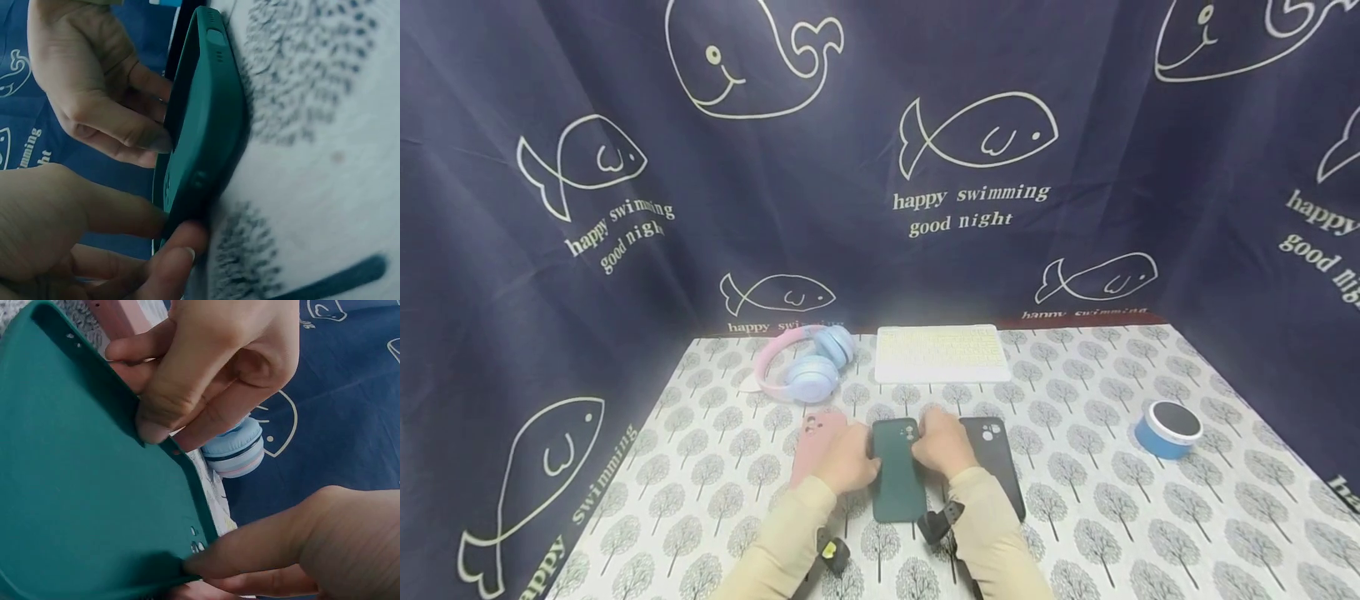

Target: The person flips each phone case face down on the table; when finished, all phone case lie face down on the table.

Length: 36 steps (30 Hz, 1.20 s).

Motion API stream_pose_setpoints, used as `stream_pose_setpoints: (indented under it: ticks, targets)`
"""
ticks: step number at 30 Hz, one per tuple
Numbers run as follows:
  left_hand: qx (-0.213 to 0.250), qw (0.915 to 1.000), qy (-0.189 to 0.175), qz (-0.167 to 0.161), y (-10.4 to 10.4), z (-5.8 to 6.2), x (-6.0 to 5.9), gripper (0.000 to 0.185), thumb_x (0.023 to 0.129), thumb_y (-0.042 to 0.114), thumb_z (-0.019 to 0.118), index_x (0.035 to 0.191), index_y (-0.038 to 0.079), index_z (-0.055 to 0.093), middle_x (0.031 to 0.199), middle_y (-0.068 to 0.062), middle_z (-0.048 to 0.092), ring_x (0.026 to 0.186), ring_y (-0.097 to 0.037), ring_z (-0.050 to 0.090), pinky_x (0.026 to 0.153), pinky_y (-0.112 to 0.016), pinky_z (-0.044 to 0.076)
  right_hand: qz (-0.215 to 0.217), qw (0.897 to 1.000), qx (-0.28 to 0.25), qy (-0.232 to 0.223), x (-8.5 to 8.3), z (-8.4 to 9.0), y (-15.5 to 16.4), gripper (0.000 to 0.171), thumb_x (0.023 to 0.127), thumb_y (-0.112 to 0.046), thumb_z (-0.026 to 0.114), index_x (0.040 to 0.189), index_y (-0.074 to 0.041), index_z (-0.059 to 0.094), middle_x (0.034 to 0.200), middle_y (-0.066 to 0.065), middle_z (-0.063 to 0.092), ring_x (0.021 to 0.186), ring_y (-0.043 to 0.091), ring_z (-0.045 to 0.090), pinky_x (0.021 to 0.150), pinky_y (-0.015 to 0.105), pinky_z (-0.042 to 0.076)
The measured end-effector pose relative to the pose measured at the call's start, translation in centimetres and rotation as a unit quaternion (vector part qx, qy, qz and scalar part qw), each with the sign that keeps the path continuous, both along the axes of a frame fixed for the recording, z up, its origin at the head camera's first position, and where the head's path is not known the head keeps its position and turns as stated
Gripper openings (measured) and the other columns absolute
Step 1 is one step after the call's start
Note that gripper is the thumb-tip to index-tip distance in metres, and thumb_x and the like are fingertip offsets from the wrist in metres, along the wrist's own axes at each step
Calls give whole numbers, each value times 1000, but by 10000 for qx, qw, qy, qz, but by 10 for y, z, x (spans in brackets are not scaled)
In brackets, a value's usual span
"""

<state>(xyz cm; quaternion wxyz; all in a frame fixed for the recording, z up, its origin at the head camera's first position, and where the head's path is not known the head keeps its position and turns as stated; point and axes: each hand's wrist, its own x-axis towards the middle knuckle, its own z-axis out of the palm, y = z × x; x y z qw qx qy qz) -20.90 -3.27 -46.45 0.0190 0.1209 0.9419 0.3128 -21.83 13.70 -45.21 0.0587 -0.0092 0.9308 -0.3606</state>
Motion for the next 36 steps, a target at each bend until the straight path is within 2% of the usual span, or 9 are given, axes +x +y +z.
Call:
stream_pose_setpoints:
  ticks: [3, 4, 8, 10, 15, 21, 24, 30, 36]
  targets:
    - [178, 9997, -144, 52, -3, 4, -1, 12, 80, 3, 72, 86, 1, 62, 66, -1, 54, 58, -15, 50, 56, -31, 47, -99, 9998, -132, 92, -1, 0, -2, 27, 71, 8, 63, 98, 10, 65, 65, 8, 60, 53, 18, 59, 51, 30, 50]
    - [314, 9993, -201, 64, -4, 6, -1, 14, 81, 3, 71, 92, -1, 64, 64, 0, 53, 56, -14, 49, 53, -30, 46, -128, 9997, -151, 109, -1, -1, -2, 29, 71, 8, 62, 100, 11, 65, 64, 8, 60, 52, 18, 59, 50, 30, 50]
    - [1000, 9943, -346, 89, -9, 12, -1, 39, 85, 3, 70, 121, -9, 60, 61, 2, 52, 46, -9, 49, 45, -26, 43, -204, 9991, -257, 250, -2, -3, -6, 30, 75, 9, 58, 104, 12, 65, 73, 12, 64, 54, 17, 60, 52, 31, 52]
    - [1251, 9914, -371, 91, -11, 17, -1, 51, 86, 4, 71, 131, -12, 54, 63, 2, 54, 47, -8, 51, 46, -25, 44, -229, 9987, -294, 351, -2, -5, -9, 27, 77, 8, 58, 103, 12, 66, 78, 14, 65, 57, 18, 60, 53, 31, 52]
    - [1399, 9897, -307, 47, -15, 28, -2, 54, 84, 8, 75, 129, -13, 55, 72, 3, 58, 56, -8, 54, 57, -25, 47, -146, 9976, -309, 595, -4, -10, -17, 23, 77, 7, 61, 98, 11, 67, 80, 14, 64, 62, 19, 58, 54, 31, 50]
    - [1625, 9861, -354, -17, -14, 34, -2, 51, 83, 10, 77, 127, -9, 59, 78, 1, 61, 53, -9, 57, 53, -26, 49, -79, 9961, -546, 688, -4, -13, -24, 19, 73, 7, 64, 91, 8, 70, 69, 8, 59, 55, 17, 54, 48, 29, 45]
    - [1652, 9859, -253, -46, -11, 34, 0, 52, 82, 11, 78, 126, -9, 60, 79, 1, 62, 53, -8, 57, 51, -25, 49, 17, 9957, -563, 732, -5, -18, -27, 15, 73, 6, 64, 87, 4, 71, 66, 6, 61, 56, 17, 55, 52, 30, 46]
    - [1548, 9879, 15, -129, -3, 29, 1, 51, 81, 13, 78, 124, -9, 61, 74, 2, 58, 50, -6, 51, 51, -24, 46, 131, 9942, -259, 1031, -7, -25, -30, 17, 72, 5, 65, 87, 3, 72, 80, 10, 69, 77, 28, 65, 75, 44, 54]
    - [1478, 9888, 149, -134, 1, 27, 1, 44, 82, 14, 77, 119, -6, 64, 70, 5, 56, 49, -5, 49, 50, -23, 44, 143, 9946, -115, 1022, -8, -24, -32, 17, 71, 6, 65, 85, 1, 73, 77, 9, 70, 78, 30, 67, 76, 46, 54]
